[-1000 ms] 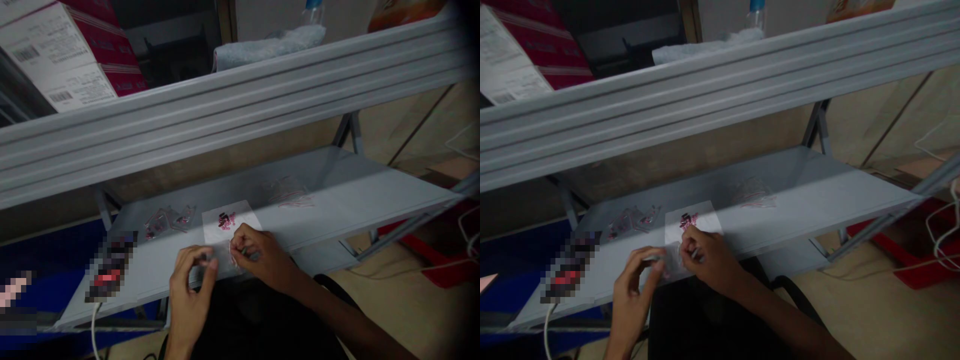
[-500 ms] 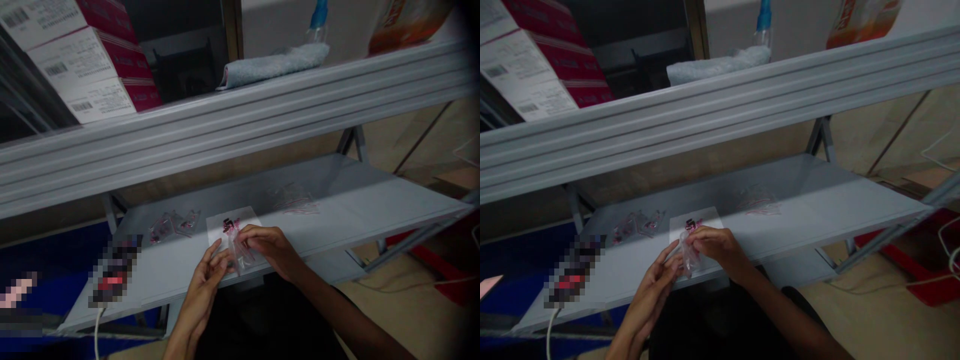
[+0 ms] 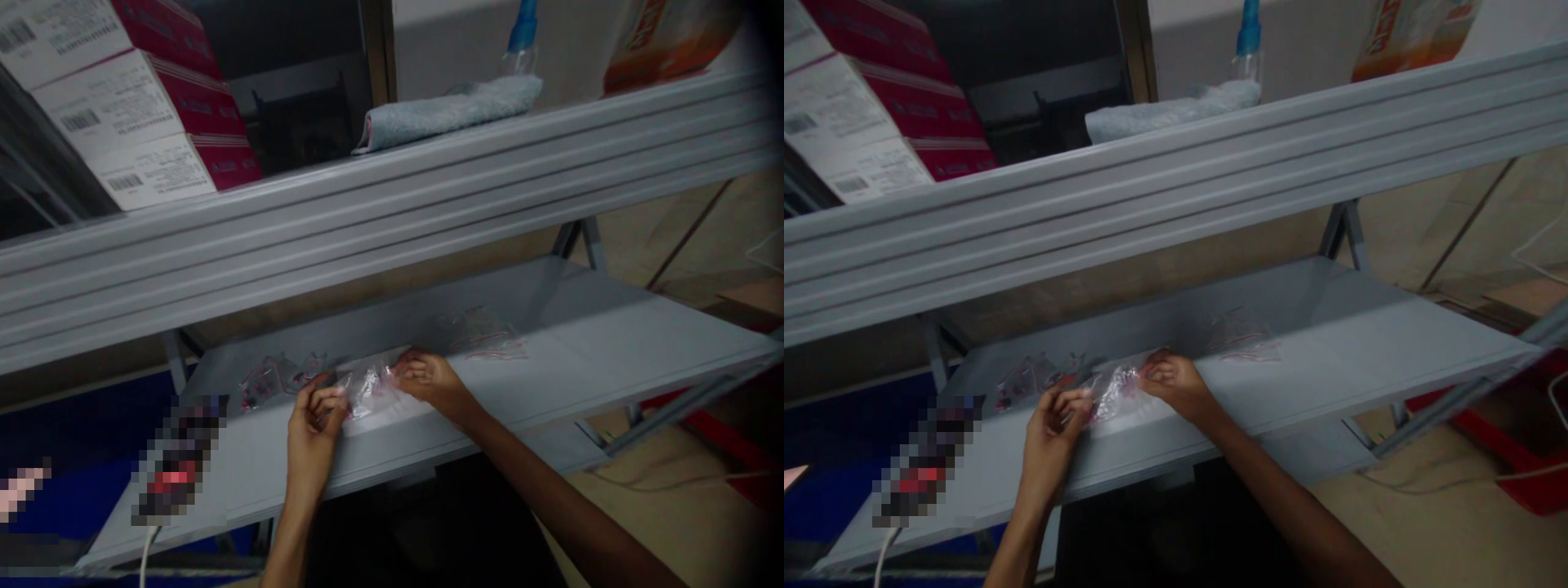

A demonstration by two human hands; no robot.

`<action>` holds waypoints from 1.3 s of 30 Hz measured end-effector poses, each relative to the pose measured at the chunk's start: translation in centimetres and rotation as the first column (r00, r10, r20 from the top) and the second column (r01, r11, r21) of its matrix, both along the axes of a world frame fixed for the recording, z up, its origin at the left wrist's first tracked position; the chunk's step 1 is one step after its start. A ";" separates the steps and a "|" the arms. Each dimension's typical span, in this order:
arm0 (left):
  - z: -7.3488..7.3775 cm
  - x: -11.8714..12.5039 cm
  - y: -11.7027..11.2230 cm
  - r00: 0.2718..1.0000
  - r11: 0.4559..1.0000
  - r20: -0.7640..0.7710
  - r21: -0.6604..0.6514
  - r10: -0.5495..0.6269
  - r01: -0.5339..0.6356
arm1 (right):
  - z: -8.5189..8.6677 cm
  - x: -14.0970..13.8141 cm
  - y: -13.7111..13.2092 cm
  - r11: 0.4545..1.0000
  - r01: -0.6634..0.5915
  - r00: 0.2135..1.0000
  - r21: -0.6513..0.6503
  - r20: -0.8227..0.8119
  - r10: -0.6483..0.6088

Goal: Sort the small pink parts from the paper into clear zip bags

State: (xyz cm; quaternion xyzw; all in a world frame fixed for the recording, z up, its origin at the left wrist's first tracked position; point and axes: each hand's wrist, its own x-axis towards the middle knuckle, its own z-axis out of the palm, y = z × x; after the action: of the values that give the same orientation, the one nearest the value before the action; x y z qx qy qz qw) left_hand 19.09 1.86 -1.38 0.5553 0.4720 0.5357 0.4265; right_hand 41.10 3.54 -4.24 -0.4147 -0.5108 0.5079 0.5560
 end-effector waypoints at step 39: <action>2.8 0.1 4.5 0.908 0.954 -0.392 0.297 0.148 -0.027 | -2.2 -0.7 6.7 0.962 -0.243 0.960 0.127 0.176 0.219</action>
State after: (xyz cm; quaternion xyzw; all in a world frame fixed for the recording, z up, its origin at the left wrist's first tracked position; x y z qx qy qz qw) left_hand 19.18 6.38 1.44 0.6887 0.4935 0.4884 0.2089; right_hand 40.39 10.22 -6.44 -0.3492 -0.6349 0.4953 0.4792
